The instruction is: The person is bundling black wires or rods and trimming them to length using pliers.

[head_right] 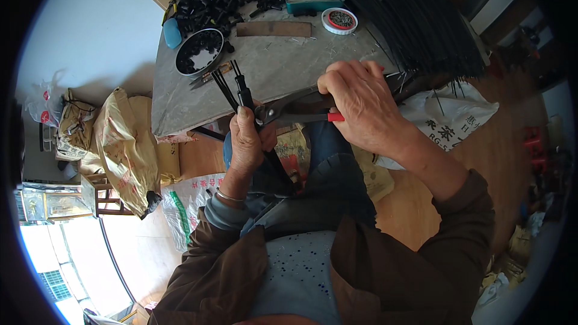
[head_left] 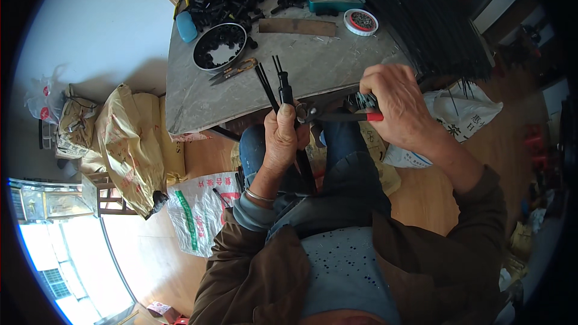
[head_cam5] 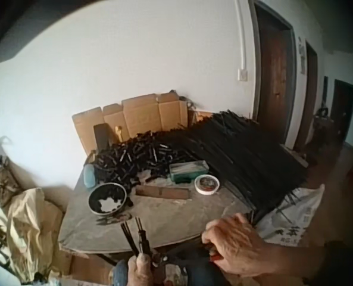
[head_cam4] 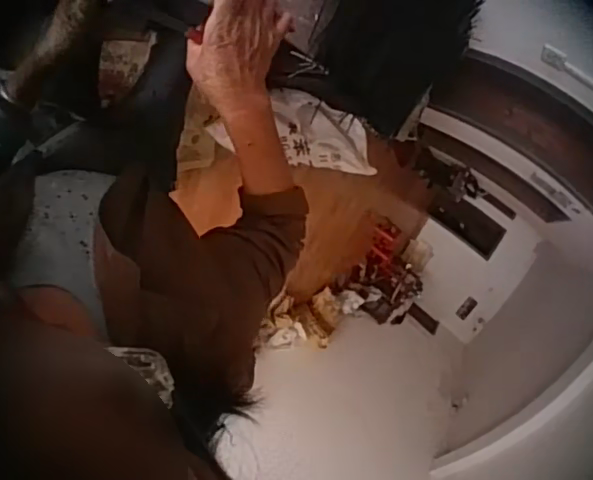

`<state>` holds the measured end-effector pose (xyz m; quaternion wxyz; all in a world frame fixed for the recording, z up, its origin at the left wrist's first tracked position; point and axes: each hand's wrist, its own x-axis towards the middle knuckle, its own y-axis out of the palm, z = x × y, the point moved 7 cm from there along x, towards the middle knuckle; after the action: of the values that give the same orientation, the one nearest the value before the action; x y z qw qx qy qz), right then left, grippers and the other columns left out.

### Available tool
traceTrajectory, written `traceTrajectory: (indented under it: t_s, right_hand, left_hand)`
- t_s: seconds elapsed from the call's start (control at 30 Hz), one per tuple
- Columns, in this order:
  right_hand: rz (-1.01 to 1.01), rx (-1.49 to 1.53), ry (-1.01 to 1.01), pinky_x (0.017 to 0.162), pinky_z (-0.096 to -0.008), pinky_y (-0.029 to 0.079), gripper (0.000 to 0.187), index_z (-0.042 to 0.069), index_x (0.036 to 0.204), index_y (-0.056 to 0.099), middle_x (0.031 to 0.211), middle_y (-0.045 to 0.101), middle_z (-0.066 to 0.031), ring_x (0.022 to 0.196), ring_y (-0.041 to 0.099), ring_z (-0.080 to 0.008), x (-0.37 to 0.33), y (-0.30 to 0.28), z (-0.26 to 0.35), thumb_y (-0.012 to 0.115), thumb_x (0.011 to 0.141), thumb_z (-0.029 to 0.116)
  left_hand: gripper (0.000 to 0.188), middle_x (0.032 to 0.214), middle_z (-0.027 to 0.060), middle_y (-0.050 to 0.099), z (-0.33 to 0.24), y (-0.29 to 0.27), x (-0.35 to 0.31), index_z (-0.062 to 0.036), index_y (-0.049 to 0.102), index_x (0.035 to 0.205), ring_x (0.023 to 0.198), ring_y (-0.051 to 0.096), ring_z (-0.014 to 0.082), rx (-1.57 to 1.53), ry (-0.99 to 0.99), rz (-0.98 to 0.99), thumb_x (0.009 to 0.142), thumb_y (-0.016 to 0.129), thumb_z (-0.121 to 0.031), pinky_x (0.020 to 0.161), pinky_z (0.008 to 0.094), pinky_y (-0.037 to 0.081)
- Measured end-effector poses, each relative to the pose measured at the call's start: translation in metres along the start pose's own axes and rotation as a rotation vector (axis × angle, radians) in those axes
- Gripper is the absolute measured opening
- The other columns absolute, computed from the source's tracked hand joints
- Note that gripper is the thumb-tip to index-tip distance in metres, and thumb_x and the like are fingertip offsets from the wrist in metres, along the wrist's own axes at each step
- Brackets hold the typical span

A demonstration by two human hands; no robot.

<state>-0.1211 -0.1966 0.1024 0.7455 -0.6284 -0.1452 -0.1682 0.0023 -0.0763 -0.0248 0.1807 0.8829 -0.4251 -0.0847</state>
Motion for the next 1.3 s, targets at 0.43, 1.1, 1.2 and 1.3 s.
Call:
traceTrajectory:
  t_s: [0.43,1.1,1.2,1.3]
  right_hand:
    - [-0.067,0.142,0.188,0.058,-0.0377,0.045,0.038,0.006,0.089,0.046,0.078,0.052,-0.009,0.069,0.059,-0.0276,-0.037,0.02,0.01,0.071,0.064,-0.006]
    - [0.595,0.753,0.417,0.069,-0.0317,0.052,0.036,-0.002,0.114,0.048,0.096,0.06,-0.0127,0.083,0.065,-0.0209,-0.068,0.076,0.005,0.059,0.081,0.006]
    - [0.363,0.781,0.348,0.08,-0.035,0.048,0.045,-0.002,0.124,0.045,0.102,0.058,-0.0141,0.097,0.06,-0.0244,-0.066,0.063,0.006,0.059,0.082,0.005]
    - [0.232,0.567,0.269,0.075,-0.0343,0.048,0.045,-0.001,0.125,0.045,0.099,0.058,-0.0146,0.089,0.061,-0.0246,-0.065,0.058,0.011,0.059,0.082,0.005]
  left_hand:
    - [0.037,0.052,-0.0033,0.034,-0.001,0.0,0.002,-0.0103,0.047,0.089,0.04,0.029,0.0076,-0.035,0.007,-0.047,0.088,0.063,-0.044,0.036,0.0246,0.025]
    - [0.048,0.052,0.0007,0.04,-0.022,0.007,-0.002,-0.0024,0.051,0.09,0.04,0.04,0.0104,-0.011,-0.015,-0.034,0.097,0.04,-0.048,0.038,0.0241,0.034]
    - [0.053,0.051,0.0005,0.037,-0.022,0.008,-0.002,-0.0026,0.049,0.09,0.039,0.036,0.0094,-0.087,-0.019,0.064,0.097,0.036,-0.053,0.037,0.0241,0.031]
    - [0.054,0.05,0.0008,0.037,-0.022,0.01,-0.003,-0.0034,0.047,0.09,0.038,0.034,0.0091,-0.163,-0.025,0.124,0.096,0.036,-0.056,0.036,0.024,0.03]
